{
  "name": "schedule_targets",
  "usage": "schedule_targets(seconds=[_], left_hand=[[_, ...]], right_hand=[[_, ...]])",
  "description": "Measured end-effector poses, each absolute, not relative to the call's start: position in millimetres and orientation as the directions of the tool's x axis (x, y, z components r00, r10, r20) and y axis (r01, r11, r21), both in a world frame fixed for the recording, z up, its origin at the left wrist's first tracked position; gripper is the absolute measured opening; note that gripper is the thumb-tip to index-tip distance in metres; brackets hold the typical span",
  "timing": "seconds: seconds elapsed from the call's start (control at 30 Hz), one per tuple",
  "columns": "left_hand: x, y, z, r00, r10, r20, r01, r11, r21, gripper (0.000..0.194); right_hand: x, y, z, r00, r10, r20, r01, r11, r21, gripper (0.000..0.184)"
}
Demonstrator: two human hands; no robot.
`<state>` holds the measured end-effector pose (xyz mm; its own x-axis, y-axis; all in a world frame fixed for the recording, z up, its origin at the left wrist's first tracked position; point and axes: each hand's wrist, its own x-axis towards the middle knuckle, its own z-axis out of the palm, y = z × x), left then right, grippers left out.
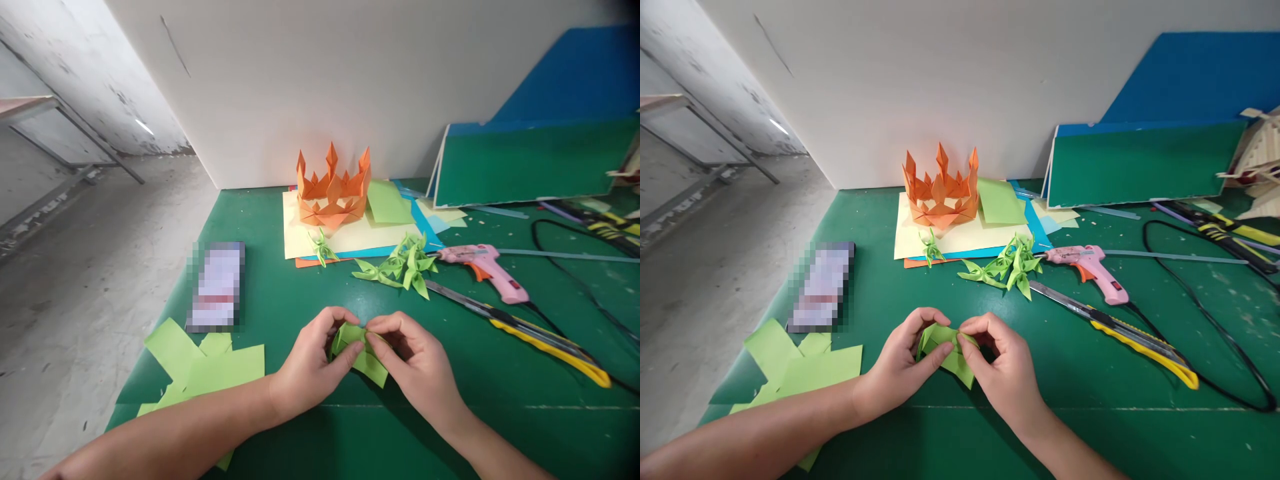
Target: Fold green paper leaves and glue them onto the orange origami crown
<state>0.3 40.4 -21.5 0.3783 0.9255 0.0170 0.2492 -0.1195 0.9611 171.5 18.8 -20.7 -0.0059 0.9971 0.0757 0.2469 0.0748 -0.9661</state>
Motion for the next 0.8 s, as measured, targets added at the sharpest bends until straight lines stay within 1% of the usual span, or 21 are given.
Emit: schedule_targets(seconds=[0.23, 0.4, 0.8], left_hand=[[1.4, 42.3, -16.7, 0.364, 0.928, 0.081, 0.336, -0.212, 0.918, 0.015], [1.7, 42.6, -15.4, 0.363, 0.927, 0.098, 0.366, -0.238, 0.899, 0.014], [1.6, 42.7, -17.5, 0.361, 0.931, 0.057, 0.366, -0.198, 0.909, 0.014]], right_hand=[[170.4, 18.1, -22.2, -0.020, 0.997, 0.071, 0.232, 0.074, -0.970, 0.011], [169.8, 18.0, -22.9, -0.016, 0.997, 0.076, 0.234, 0.078, -0.969, 0.011], [168.6, 16.7, -25.6, -0.022, 0.995, 0.096, 0.239, 0.099, -0.966, 0.009]])
